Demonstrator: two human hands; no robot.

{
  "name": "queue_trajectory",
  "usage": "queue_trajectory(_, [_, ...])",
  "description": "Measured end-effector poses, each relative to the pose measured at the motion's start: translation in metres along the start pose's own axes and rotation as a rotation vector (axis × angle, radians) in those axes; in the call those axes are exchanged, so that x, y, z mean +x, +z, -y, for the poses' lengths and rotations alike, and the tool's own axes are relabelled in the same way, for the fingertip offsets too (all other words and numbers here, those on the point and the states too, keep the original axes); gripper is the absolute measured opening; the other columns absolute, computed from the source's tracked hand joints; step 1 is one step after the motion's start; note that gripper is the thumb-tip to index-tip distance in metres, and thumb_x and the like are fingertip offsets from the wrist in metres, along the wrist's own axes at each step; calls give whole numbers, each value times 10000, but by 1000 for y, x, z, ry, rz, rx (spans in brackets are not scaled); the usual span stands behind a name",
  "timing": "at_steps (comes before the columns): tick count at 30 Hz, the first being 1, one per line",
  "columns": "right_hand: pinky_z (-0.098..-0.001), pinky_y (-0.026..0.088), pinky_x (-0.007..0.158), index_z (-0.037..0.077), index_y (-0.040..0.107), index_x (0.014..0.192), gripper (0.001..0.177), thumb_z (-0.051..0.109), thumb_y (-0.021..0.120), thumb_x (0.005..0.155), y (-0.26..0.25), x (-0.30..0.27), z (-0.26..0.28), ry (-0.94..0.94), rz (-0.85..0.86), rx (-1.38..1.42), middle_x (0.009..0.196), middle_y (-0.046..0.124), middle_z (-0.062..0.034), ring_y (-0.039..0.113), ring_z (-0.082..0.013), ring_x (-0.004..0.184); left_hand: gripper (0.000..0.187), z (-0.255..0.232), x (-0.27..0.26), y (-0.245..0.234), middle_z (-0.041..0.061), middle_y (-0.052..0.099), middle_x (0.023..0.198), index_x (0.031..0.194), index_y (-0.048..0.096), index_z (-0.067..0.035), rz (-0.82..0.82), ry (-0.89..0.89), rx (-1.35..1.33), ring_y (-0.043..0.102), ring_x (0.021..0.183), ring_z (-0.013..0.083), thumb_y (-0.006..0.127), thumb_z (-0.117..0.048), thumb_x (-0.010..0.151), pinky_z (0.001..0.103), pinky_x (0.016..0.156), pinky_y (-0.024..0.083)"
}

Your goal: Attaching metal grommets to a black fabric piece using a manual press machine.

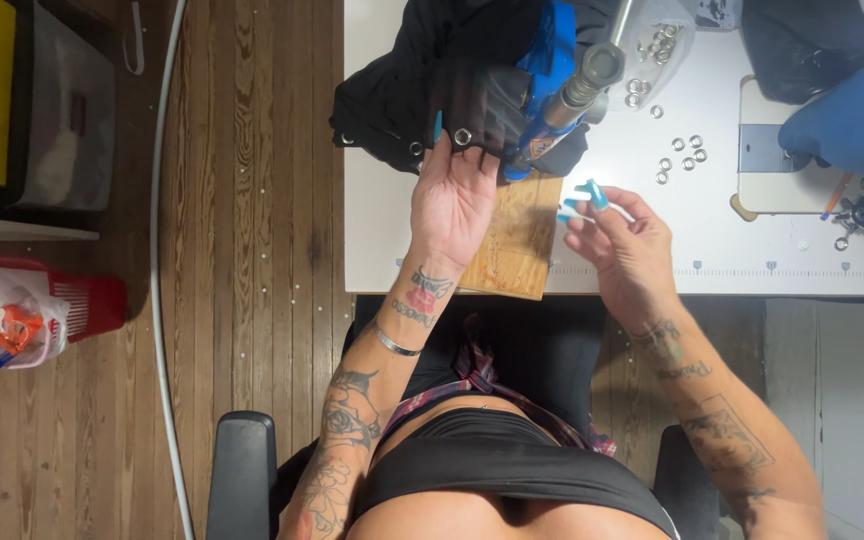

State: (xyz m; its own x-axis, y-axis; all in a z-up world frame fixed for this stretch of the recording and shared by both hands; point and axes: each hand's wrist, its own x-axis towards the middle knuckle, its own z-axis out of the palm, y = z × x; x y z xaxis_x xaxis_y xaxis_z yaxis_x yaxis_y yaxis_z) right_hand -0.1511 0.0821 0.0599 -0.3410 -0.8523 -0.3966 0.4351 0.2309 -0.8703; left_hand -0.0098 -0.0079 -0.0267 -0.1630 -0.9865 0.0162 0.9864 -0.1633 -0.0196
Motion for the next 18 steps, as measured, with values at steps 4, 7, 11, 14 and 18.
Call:
queue_trajectory(4, [-222, 578, 666, 19, 511, 1047, 295, 100, 631, 789, -9, 0, -14, 73, -25, 63, 851, 632, -92, 652, -115, 714, 275, 0, 6, -28, 94, 573, 1131, 1069, 589, -107, -15, -11, -12, 515, 1089, 212, 340, -110, 952, 419, 1046, 315])
queue_trajectory(7, [-236, 535, 791, 29, 532, 1107, 390, 143, 665, 759, 2, -12, -4, 33, -16, -45, 958, 617, -86, 631, -118, 836, 272, 1, 5, -25, 98, 578, 1122, 1068, 591, -105, -22, -4, -3, 520, 1082, 212, 346, -105, 950, 420, 1048, 314])
queue_trajectory(11, [-249, 556, 749, 11, 570, 1047, 352, 107, 697, 733, 7, -11, -5, -80, -43, -107, 882, 630, -111, 649, -156, 789, 277, 0, 4, -14, 98, 579, 1120, 1061, 596, -99, -13, -9, -7, 518, 1085, 215, 342, -105, 952, 419, 1052, 311])
queue_trajectory(14, [-300, 556, 734, 23, 601, 991, 327, 78, 737, 699, 9, -7, -3, -201, -44, -178, 850, 636, -147, 653, -215, 788, 277, 0, -2, 6, 91, 578, 1122, 1069, 590, -110, 4, -5, -6, 513, 1093, 207, 336, -110, 958, 417, 1054, 310])
queue_trajectory(18, [-338, 487, 862, 45, 624, 963, 298, 68, 764, 701, 35, -9, 19, -469, 24, -361, 908, 629, -142, 592, -198, 935, 277, 2, 3, -18, 93, 583, 1114, 1056, 597, -108, -12, 6, 0, 512, 1092, 204, 340, -108, 954, 415, 1049, 311])
